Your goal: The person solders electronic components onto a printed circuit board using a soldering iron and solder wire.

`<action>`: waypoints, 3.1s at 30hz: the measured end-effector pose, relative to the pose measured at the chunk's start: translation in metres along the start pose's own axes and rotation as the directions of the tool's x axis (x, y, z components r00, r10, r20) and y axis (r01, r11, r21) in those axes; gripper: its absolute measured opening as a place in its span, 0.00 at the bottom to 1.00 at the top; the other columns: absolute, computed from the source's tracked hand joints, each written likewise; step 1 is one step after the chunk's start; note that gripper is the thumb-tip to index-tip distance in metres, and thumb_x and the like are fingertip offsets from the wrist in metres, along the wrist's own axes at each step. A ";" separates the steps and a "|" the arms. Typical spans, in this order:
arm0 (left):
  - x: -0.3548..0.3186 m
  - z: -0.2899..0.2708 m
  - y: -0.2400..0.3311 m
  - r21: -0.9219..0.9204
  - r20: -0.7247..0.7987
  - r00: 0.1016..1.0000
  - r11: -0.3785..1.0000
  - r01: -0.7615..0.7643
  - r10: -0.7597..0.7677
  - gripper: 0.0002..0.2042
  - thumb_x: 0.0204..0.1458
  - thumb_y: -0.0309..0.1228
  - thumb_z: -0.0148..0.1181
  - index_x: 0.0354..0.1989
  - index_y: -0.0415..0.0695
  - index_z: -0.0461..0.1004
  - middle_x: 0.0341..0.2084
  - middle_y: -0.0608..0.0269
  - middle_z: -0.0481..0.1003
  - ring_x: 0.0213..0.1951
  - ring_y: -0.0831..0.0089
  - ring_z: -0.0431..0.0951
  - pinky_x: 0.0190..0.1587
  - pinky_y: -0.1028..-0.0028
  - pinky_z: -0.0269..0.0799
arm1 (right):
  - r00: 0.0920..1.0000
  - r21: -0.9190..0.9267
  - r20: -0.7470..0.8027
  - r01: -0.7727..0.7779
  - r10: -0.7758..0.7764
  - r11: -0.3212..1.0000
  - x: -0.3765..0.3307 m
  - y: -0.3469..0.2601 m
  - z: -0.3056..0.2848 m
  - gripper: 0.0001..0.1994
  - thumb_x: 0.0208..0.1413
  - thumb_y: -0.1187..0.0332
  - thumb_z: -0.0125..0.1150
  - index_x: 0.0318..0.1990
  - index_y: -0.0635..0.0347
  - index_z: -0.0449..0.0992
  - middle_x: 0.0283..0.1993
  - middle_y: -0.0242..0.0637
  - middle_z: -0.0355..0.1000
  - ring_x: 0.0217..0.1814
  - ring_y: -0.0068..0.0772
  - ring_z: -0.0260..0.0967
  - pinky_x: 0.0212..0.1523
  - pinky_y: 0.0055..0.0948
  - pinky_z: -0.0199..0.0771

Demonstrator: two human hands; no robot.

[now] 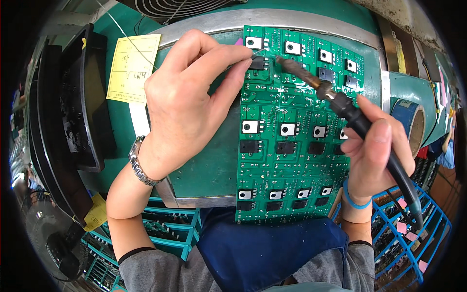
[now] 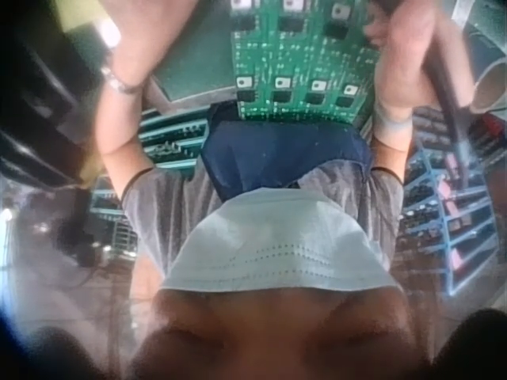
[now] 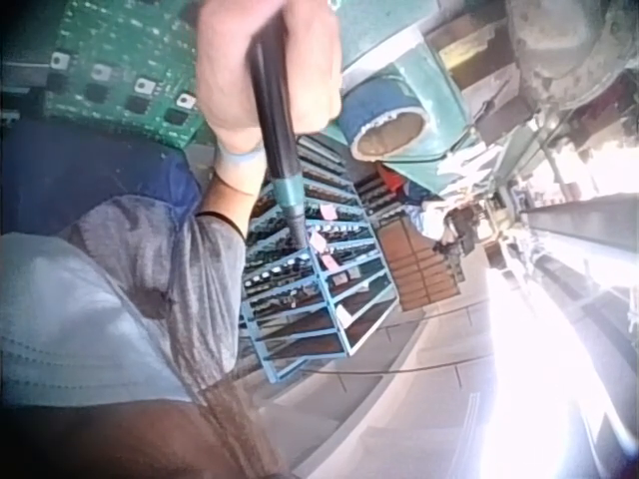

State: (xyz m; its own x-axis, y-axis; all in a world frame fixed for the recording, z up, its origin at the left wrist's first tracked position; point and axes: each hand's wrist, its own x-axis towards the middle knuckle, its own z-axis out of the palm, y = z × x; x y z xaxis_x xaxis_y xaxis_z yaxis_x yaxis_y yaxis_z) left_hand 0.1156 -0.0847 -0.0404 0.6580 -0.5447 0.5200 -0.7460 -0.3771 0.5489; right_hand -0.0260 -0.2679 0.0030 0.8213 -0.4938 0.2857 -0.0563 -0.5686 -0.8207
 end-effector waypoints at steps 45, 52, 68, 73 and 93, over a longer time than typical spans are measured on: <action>0.011 0.003 0.002 0.035 0.024 0.997 0.996 -0.080 0.079 0.09 0.43 0.19 0.67 0.34 0.43 0.80 0.25 0.70 0.66 0.20 0.82 0.59 0.21 0.82 0.57 | 0.994 -0.015 0.075 0.086 -0.085 0.996 0.015 0.003 0.006 0.17 0.61 0.65 0.50 0.39 0.74 0.78 0.22 0.38 0.73 0.16 0.15 0.63 0.18 0.12 0.59; 0.014 0.003 0.000 0.022 0.002 0.999 0.999 -0.045 0.045 0.08 0.44 0.19 0.65 0.34 0.43 0.79 0.24 0.69 0.67 0.21 0.82 0.61 0.22 0.82 0.57 | 0.990 0.026 -0.069 -0.123 0.124 0.992 0.018 -0.007 0.006 0.21 0.62 0.61 0.48 0.41 0.75 0.77 0.22 0.37 0.73 0.15 0.15 0.62 0.17 0.11 0.57; 0.014 0.007 -0.006 0.042 0.018 0.995 0.994 -0.103 0.102 0.08 0.44 0.19 0.66 0.34 0.42 0.79 0.23 0.67 0.67 0.23 0.79 0.65 0.23 0.80 0.60 | 0.994 0.057 -0.010 -0.107 0.108 0.993 0.027 0.000 0.012 0.20 0.63 0.60 0.50 0.40 0.74 0.78 0.21 0.35 0.72 0.15 0.12 0.60 0.16 0.10 0.55; 0.014 0.008 -0.007 0.065 0.024 0.993 0.991 -0.114 0.113 0.08 0.44 0.20 0.66 0.34 0.42 0.79 0.23 0.67 0.67 0.24 0.78 0.66 0.23 0.79 0.61 | 0.995 0.068 0.003 -0.101 0.101 0.993 0.027 0.001 0.013 0.20 0.63 0.60 0.49 0.40 0.74 0.78 0.21 0.34 0.72 0.15 0.12 0.60 0.16 0.10 0.55; 0.019 0.003 -0.004 -0.010 0.019 1.000 1.000 0.014 -0.014 0.09 0.48 0.18 0.61 0.38 0.41 0.79 0.24 0.69 0.68 0.23 0.85 0.64 0.23 0.84 0.59 | 0.998 0.009 0.036 0.044 -0.045 0.999 0.026 0.004 0.011 0.18 0.62 0.63 0.51 0.39 0.74 0.78 0.20 0.36 0.72 0.15 0.13 0.62 0.17 0.12 0.56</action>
State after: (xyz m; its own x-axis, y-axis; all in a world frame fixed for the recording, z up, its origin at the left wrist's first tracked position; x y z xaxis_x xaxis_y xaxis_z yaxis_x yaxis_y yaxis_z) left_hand 0.1306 -0.0959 -0.0345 0.6659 -0.5540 0.4998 -0.7358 -0.3769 0.5626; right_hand 0.0014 -0.2753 0.0017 0.8429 -0.4438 0.3042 -0.0147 -0.5841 -0.8115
